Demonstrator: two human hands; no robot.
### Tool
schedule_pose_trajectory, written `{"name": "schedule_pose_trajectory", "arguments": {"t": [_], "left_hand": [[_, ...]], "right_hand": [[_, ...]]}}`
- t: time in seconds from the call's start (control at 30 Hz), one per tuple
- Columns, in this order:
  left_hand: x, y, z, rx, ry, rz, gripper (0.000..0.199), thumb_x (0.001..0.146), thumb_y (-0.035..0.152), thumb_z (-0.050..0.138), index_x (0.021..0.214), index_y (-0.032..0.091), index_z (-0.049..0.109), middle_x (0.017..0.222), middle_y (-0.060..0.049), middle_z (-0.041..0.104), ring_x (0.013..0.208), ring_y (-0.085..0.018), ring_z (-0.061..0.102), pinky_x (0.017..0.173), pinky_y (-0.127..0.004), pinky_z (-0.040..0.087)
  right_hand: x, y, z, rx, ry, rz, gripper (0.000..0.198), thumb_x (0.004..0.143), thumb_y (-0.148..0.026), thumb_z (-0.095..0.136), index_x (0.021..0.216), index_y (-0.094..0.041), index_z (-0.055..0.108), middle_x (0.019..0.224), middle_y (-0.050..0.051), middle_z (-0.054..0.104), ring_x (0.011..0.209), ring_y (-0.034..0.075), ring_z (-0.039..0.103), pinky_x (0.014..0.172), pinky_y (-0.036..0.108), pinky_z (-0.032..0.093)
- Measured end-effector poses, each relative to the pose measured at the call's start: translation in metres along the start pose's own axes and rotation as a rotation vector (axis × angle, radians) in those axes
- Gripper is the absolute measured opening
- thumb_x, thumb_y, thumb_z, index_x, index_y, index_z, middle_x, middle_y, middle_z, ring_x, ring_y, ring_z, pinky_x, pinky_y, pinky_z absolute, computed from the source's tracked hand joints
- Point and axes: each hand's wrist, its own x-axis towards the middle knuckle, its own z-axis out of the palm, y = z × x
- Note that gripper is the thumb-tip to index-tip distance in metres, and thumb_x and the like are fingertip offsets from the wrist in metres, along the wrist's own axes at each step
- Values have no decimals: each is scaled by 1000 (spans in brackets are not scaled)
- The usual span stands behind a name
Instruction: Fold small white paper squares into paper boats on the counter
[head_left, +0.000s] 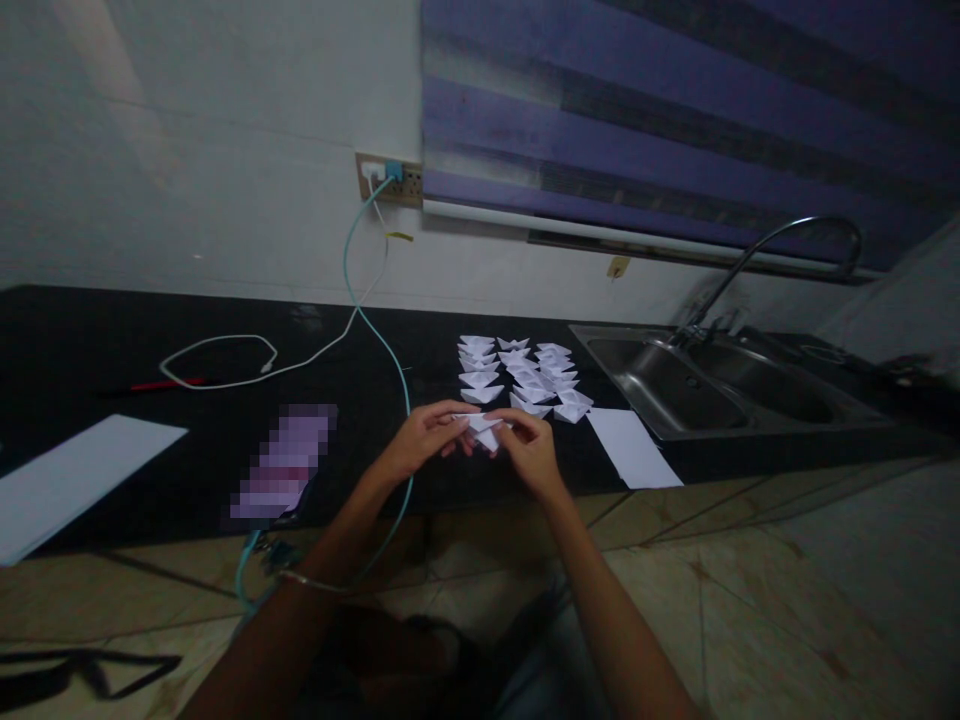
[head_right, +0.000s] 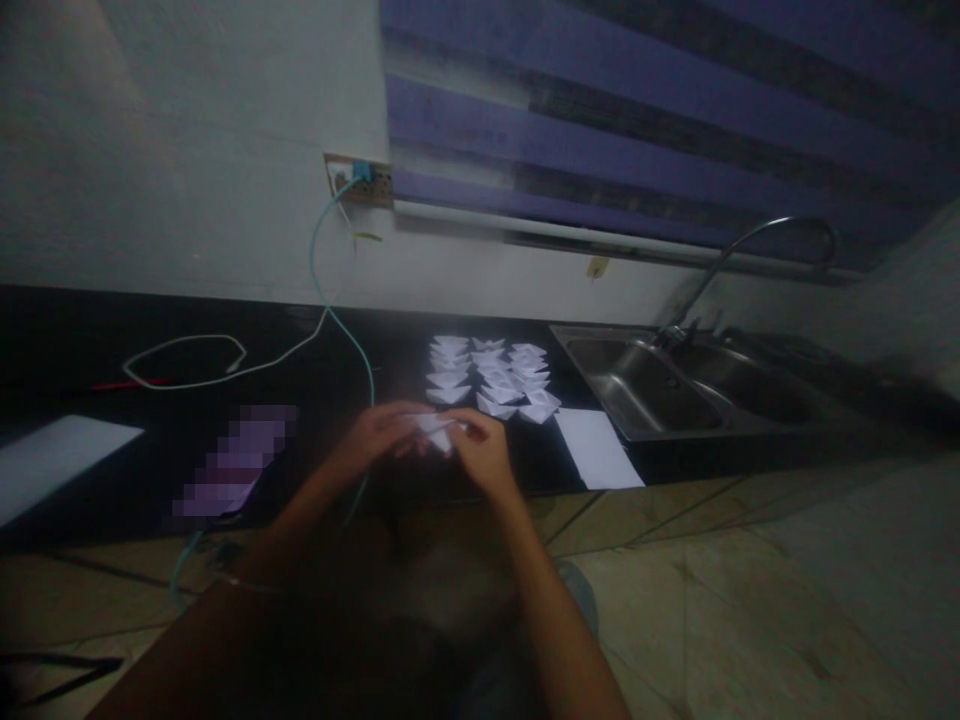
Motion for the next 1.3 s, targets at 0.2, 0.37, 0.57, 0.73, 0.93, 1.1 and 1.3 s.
{"name": "schedule_pose_trajectory", "arguments": {"t": [0.2, 0.37, 0.57, 0.73, 0.93, 1.1, 1.3], "left_hand": [[-3, 4, 3, 15, 34, -34, 41, 80, 37, 72, 110, 10, 67, 71, -7, 72, 58, -15, 66, 46, -20, 40], [-3, 5, 3, 24, 117, -51, 34, 80, 36, 71, 101, 10, 69, 66, -6, 71, 52, -13, 65, 43, -19, 36], [0, -2, -5, -83, 101, -47, 32, 75, 34, 74, 91, 8, 70, 59, -7, 69, 44, -14, 62, 39, -19, 29], [2, -7, -9, -162, 47, -116, 35, 70, 35, 77, 89, 6, 69, 53, -8, 67, 38, -16, 60, 36, -19, 25], [3, -3, -4, -81, 66, -98, 39, 77, 37, 72, 103, 9, 67, 56, -2, 65, 42, -10, 57, 38, -17, 26], [3, -1, -4, -50, 144, -90, 35, 75, 35, 73, 100, 12, 67, 61, 0, 65, 43, -9, 57, 38, -17, 25], [3, 0, -7, -34, 204, -95, 24, 70, 29, 74, 87, 13, 69, 58, -1, 66, 43, -10, 58, 39, -16, 25]], "right_hand": [[4, 5, -1, -106, 46, -93, 20, 84, -35, 66, 94, -18, 74, 91, 6, 73, 81, 19, 66, 71, 30, 54], [4, 5, 0, -51, 4, -20, 23, 81, -37, 70, 92, -17, 74, 85, 6, 72, 68, 17, 65, 62, 30, 55], [2, 5, 3, 121, -87, 130, 32, 76, -43, 74, 96, -17, 71, 83, 3, 66, 56, 12, 60, 39, 24, 55], [1, 3, 0, 165, -202, 161, 30, 79, -42, 71, 94, -16, 69, 75, 0, 62, 54, 11, 59, 37, 23, 55], [0, 5, 0, 118, -223, 175, 29, 84, -46, 66, 83, -18, 60, 65, -4, 57, 47, 9, 55, 38, 21, 52], [1, 8, 2, 104, -259, 157, 30, 84, -45, 65, 97, -19, 62, 70, -3, 61, 50, 10, 58, 40, 20, 51], [1, 12, 0, 109, -144, 91, 34, 81, -42, 70, 106, -19, 70, 89, 4, 71, 51, 11, 61, 41, 23, 53]]}}
